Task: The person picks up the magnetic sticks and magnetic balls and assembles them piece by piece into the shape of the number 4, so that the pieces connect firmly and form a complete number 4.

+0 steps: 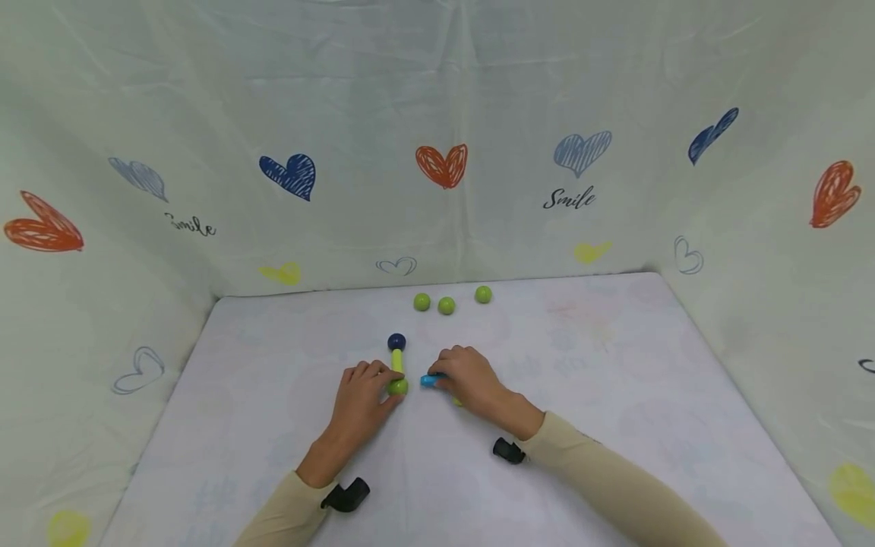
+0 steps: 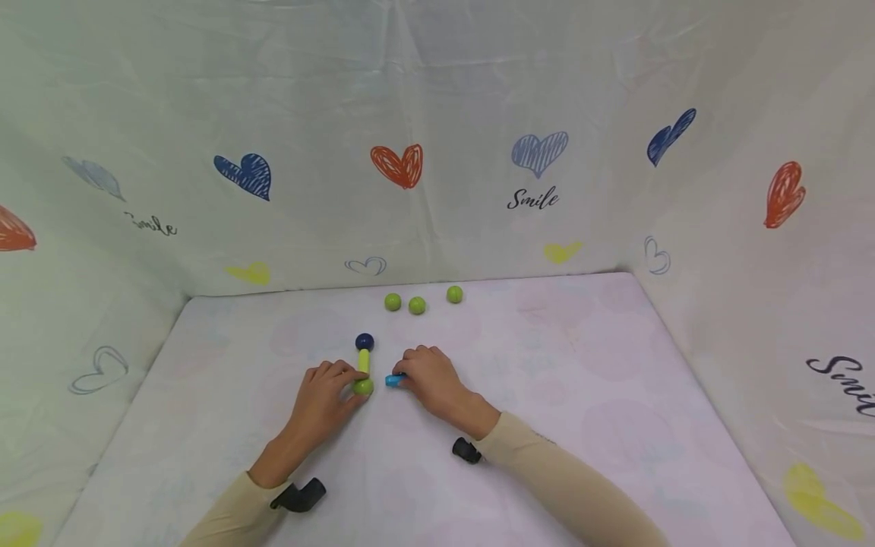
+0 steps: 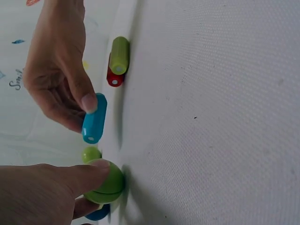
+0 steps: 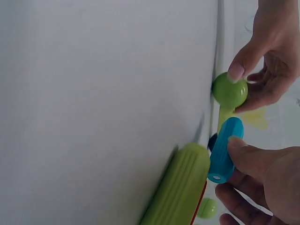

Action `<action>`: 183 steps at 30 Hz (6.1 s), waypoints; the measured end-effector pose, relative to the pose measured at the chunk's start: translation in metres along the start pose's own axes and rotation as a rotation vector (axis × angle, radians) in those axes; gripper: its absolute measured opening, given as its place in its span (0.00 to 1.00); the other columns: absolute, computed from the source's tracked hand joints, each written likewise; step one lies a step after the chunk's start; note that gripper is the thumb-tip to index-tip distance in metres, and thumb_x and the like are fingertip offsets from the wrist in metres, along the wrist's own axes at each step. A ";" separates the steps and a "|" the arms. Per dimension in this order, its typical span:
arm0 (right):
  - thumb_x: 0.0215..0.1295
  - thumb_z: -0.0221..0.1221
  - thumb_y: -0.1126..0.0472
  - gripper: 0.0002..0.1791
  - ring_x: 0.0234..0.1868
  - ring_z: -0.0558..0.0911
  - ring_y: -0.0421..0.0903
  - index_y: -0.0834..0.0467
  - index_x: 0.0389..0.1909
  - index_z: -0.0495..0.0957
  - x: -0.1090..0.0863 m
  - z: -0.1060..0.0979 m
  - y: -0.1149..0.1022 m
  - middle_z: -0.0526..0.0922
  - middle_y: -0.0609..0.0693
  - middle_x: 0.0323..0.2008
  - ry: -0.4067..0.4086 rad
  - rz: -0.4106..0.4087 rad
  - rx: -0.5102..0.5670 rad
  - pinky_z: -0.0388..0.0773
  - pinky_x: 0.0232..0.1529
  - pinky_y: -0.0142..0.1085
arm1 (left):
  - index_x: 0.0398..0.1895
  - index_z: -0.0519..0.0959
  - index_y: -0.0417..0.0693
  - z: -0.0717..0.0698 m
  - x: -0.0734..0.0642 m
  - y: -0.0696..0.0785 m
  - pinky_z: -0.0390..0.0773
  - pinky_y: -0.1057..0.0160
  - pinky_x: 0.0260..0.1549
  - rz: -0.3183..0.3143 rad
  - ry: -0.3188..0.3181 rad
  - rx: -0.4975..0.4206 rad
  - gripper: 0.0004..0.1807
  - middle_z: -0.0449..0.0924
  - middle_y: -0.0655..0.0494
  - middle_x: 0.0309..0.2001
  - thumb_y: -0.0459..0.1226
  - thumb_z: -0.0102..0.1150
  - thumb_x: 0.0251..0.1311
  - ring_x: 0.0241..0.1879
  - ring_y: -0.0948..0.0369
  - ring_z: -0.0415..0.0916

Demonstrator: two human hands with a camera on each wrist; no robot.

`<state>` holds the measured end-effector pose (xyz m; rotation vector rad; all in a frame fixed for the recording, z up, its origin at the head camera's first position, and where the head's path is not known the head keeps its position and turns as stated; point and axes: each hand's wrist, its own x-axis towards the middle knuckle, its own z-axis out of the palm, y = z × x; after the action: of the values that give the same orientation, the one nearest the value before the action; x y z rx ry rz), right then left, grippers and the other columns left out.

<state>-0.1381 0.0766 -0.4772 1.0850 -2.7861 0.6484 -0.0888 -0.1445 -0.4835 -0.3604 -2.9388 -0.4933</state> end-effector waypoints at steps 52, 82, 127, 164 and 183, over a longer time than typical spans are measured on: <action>0.69 0.71 0.62 0.29 0.58 0.84 0.56 0.60 0.69 0.76 0.053 -0.015 0.062 0.78 0.60 0.65 -0.016 0.188 -0.154 0.83 0.59 0.48 | 0.49 0.90 0.48 -0.008 -0.006 -0.012 0.75 0.45 0.55 -0.049 0.014 0.002 0.17 0.85 0.52 0.44 0.34 0.81 0.55 0.48 0.51 0.78; 0.67 0.71 0.67 0.17 0.48 0.85 0.54 0.59 0.56 0.87 0.069 -0.009 0.058 0.89 0.55 0.49 -0.060 0.185 -0.161 0.84 0.50 0.44 | 0.49 0.91 0.48 -0.007 -0.006 -0.011 0.75 0.45 0.55 -0.059 0.002 -0.004 0.16 0.85 0.52 0.44 0.35 0.80 0.55 0.48 0.51 0.78; 0.62 0.75 0.64 0.18 0.50 0.86 0.52 0.59 0.52 0.87 -0.006 -0.006 0.000 0.89 0.53 0.50 -0.032 0.145 0.124 0.83 0.51 0.46 | 0.51 0.90 0.50 -0.015 -0.004 -0.019 0.76 0.46 0.55 -0.083 -0.032 0.035 0.18 0.85 0.52 0.47 0.35 0.80 0.56 0.50 0.51 0.78; 0.65 0.72 0.66 0.11 0.38 0.83 0.41 0.55 0.48 0.89 -0.037 -0.015 0.027 0.86 0.44 0.38 -0.106 0.172 0.155 0.81 0.41 0.35 | 0.52 0.90 0.49 -0.015 -0.004 -0.020 0.76 0.46 0.53 -0.082 -0.035 0.014 0.18 0.85 0.51 0.47 0.36 0.79 0.57 0.50 0.50 0.79; 0.68 0.65 0.75 0.20 0.43 0.83 0.47 0.61 0.60 0.85 -0.025 -0.018 0.035 0.84 0.51 0.40 -0.034 0.231 0.306 0.83 0.48 0.42 | 0.52 0.90 0.48 -0.017 -0.004 -0.018 0.76 0.47 0.51 -0.107 -0.041 -0.013 0.17 0.85 0.50 0.48 0.34 0.78 0.58 0.50 0.50 0.80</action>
<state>-0.1444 0.1230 -0.4788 0.8225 -2.9348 1.1214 -0.0877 -0.1676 -0.4739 -0.2173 -3.0079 -0.5253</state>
